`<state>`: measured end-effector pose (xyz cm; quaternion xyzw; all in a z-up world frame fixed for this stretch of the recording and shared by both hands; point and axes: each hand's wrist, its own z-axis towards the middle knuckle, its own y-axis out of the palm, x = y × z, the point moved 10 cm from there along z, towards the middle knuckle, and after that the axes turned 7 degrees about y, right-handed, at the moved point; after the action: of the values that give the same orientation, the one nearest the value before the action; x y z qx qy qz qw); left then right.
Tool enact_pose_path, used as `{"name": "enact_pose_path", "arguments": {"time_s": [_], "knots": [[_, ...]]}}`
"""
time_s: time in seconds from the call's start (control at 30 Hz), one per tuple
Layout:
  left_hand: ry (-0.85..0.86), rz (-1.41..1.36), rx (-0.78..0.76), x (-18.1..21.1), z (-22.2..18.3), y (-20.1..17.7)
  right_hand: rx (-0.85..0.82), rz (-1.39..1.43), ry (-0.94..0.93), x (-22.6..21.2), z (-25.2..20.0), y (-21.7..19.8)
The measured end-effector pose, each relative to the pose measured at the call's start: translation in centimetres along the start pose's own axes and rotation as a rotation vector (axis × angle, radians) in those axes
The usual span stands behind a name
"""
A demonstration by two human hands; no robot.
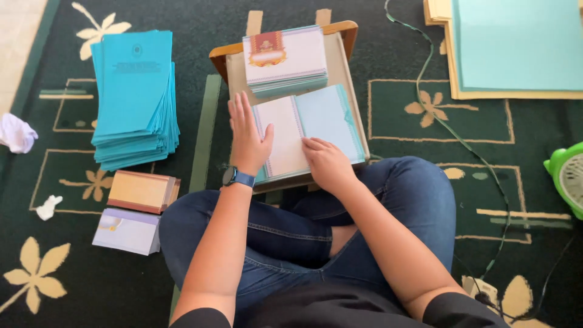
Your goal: The person sits on the floor and folds light blue paper covers around white inner sheets. They smooth the fold with both hands, then place the folded unit on a stack. The person repeats this process for multiple units, stacking them on a small wooden stand.
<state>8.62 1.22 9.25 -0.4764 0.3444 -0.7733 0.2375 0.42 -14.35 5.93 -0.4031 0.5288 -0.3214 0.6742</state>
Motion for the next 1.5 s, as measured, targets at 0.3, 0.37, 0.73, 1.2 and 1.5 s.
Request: {"name": "enact_pose_path", "arguments": {"time_s": [0.3, 0.37, 0.73, 1.2, 1.5], "knots": [[0.113, 0.497, -0.289, -0.7, -3.8, 9.6, -0.044, -0.086, -0.109, 0.9, 1.2, 1.1], [0.117, 0.520, -0.271, -0.3, -4.7, 9.8, -0.025, -0.136, -0.131, 1.8, 1.4, 2.2], [0.114, 0.545, -0.303, 0.3, -4.5, 10.3, 0.033, -0.152, -0.098, 1.6, -1.7, 0.5], [0.102, 0.339, -0.178, 0.4, -4.0, 8.5, -0.128, -0.295, 0.017, 4.5, 10.4, 5.4], [0.077, 0.340, -0.149, 0.7, -4.0, 7.7, -0.139, -0.345, 0.030, 0.5, 3.8, 3.2]]}}
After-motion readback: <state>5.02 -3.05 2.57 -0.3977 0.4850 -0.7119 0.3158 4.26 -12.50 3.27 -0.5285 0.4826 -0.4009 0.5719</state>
